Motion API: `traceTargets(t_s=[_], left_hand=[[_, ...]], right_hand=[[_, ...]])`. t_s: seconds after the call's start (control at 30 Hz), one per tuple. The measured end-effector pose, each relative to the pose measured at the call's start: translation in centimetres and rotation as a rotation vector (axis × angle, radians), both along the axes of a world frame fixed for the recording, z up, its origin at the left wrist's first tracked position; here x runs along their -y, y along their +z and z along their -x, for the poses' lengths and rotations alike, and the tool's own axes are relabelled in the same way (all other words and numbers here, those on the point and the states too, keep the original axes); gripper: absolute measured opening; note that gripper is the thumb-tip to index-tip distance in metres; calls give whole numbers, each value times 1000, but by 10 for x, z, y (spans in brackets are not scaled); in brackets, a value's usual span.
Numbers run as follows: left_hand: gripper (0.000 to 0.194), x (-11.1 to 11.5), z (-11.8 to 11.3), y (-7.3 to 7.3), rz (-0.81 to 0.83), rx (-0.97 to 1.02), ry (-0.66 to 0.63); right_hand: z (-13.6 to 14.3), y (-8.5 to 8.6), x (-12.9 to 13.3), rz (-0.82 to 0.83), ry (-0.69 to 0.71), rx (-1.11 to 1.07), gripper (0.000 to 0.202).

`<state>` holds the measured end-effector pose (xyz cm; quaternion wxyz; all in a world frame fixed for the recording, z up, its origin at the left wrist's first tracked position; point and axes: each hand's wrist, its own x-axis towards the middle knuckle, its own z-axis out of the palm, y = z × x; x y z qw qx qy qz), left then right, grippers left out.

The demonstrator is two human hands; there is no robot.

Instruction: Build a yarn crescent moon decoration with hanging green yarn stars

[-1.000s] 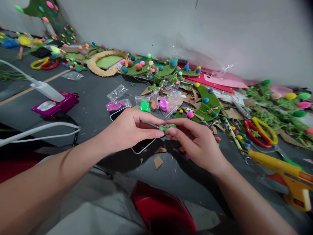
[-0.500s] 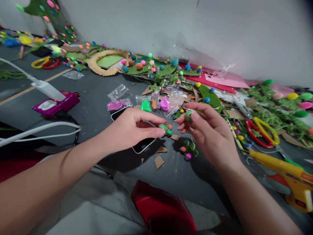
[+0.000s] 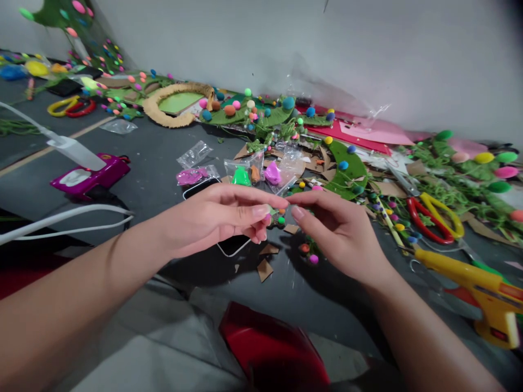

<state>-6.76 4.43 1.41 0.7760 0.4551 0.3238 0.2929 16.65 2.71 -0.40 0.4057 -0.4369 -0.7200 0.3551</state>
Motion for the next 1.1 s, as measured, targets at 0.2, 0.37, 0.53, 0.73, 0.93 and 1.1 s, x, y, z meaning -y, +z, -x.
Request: traceTargets(t_s=[0.2,0.37,0.53,0.73,0.93,1.1], left_hand=[[24,0,-3,1,-29,-47,-6],[26,-1,-2,-1,-39,-61,-20],[25,0,-2,0,-23,-44,-7],[28,2,-2,1,-27,-43,-19],[31,1,-2,-3,-19,-74,-29],[31,0,-2,-1,-51,-104,-20]], right_hand=[[4,-2,3,-79,-18,69,14],[3,-3,0,-175,-101,180,10],[0,-3,-2,-182,-100,194,11],[2,-1,1,-188,-18,205,10],[1,-6,-3,-237,-72,252,8],[-4,-8,-8,-157,-169,237,14]])
